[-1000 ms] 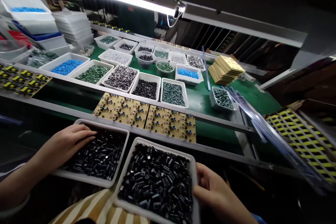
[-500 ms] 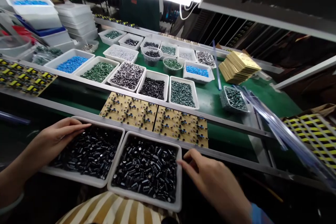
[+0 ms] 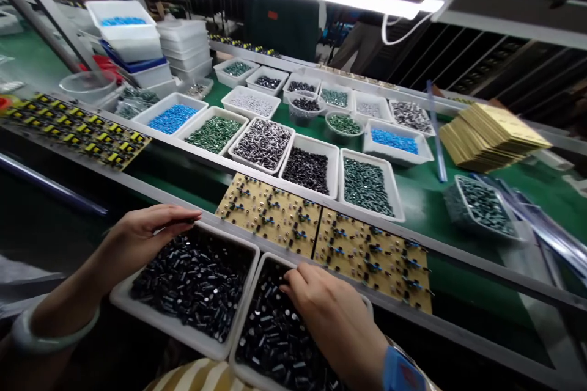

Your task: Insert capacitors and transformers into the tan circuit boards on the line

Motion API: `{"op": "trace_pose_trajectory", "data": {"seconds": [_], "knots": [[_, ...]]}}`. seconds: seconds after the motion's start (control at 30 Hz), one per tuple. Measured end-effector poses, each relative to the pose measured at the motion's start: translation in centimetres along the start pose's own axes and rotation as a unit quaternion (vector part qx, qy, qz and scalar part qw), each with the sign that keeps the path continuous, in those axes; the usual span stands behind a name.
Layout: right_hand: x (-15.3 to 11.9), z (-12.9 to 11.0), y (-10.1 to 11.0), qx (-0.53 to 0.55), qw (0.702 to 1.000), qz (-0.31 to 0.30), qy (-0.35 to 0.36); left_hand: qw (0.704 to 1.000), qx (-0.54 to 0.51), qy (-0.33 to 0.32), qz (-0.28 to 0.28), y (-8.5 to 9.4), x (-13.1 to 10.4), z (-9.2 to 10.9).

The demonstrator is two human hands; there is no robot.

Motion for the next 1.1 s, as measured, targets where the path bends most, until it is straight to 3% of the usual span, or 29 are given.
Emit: {"op": "trace_pose_trajectory", "data": {"seconds": [0.23, 0.47, 0.9, 1.1], "knots": [[-0.5, -0.1, -0.2, -0.015, 0.999, -0.004, -0.039, 0.999, -0.011, 0.019, -0.026, -0.2, 2.3, -1.1], [-0.6, 0.5, -0.1, 0.086, 0.994, -0.028, -0.058, 0.995, 0.065, -0.078, -0.024, -0.2, 4.7, -1.7], [0.7, -0.4, 0.9, 0.173, 0.972, 0.116, -0.104, 0.976, 0.178, -0.076, -0.104, -1.7, 8.3, -1.6], [0.9, -0.7, 0.9, 0.176, 0.970, 0.128, -0.110, 0.971, 0.199, -0.078, -0.103, -1.6, 8.5, -1.6]]}}
Point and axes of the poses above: each hand's wrist, its own x-axis towards the middle knuckle, its own y-axis out of the back of the hand, z = x × y, the point moved 1 cm from there along x, towards the middle knuckle, and after that the axes turned 8 degrees about x, right-handed, at the moved point
